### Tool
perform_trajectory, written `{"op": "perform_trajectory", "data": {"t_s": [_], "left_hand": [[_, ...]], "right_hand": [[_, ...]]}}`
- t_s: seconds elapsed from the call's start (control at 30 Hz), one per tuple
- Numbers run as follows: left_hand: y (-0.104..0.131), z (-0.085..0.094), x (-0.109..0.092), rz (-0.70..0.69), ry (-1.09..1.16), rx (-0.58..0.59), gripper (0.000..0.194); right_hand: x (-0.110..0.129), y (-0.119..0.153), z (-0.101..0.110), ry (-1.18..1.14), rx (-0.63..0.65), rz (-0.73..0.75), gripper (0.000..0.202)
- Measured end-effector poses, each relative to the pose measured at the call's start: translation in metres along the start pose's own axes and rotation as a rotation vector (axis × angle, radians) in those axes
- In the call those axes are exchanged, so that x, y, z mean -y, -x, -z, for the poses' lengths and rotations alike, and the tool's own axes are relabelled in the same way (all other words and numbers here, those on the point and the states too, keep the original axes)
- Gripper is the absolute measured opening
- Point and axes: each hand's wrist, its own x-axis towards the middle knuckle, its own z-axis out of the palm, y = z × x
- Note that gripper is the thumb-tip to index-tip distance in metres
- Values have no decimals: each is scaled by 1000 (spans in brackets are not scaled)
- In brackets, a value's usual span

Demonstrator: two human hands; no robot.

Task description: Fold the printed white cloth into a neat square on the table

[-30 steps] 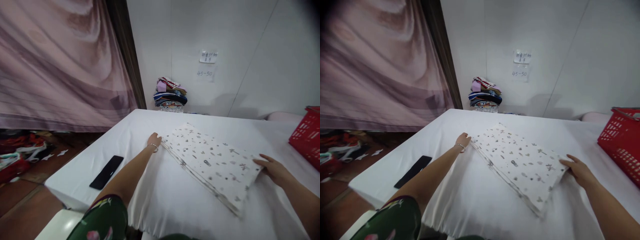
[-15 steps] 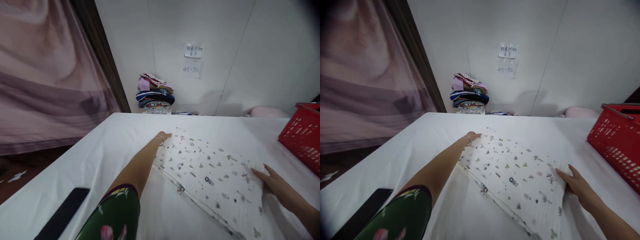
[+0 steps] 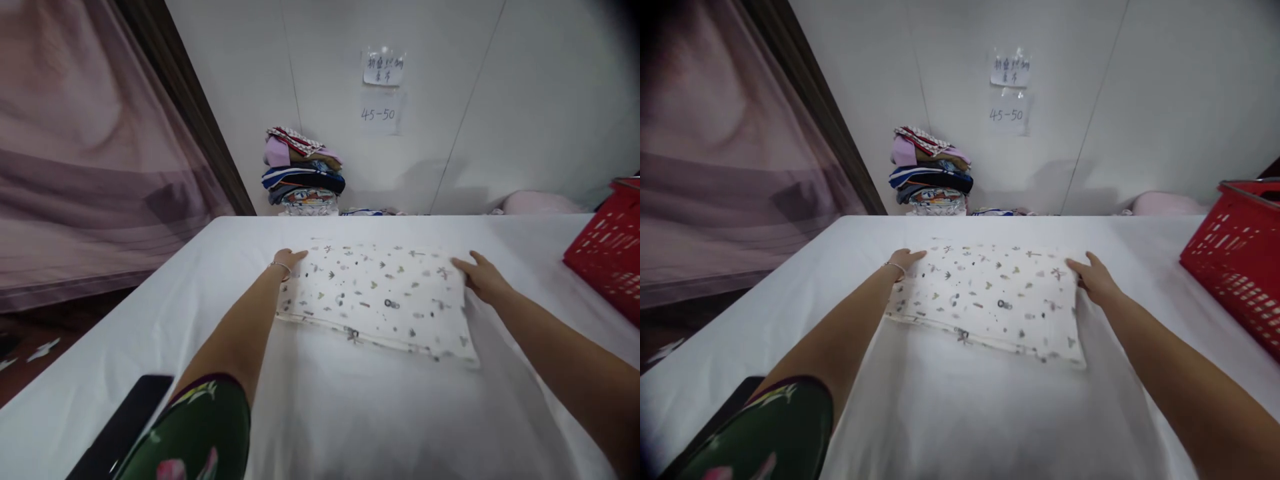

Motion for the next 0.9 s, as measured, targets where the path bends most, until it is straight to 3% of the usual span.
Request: {"op": "perform_trajectory", "data": {"t_s": [0.07, 0.13, 0.23, 0.3, 0.43, 0.57, 0.7, 0.8, 0.9], "left_hand": [[2, 6, 8, 38, 2, 42, 64], [7, 12, 18, 81, 47, 149, 64], [23, 22, 38, 140, 150, 347, 61], [38, 28, 51, 157, 195, 420, 58], [67, 33, 61, 162, 165, 415, 55], [96, 38, 55, 149, 161, 382, 52], [143, 37, 65, 89, 194, 328, 38], [187, 28, 84, 89, 115, 386, 33], [219, 20, 99, 67, -23, 322, 39]], "right_hand": [[4, -15, -14, 24, 47, -33, 92], [1, -15, -16, 56, 99, -73, 90], [-13, 11, 0, 105, 158, -125, 90], [-24, 40, 12, 131, 192, -144, 92], [-38, 97, 18, 174, 251, -163, 97], [-34, 128, 20, 110, 255, -107, 96], [-34, 148, 52, 117, 189, -28, 91], [-54, 162, 79, 334, 179, -1, 93], [-77, 170, 91, 677, 133, 115, 85]]}}
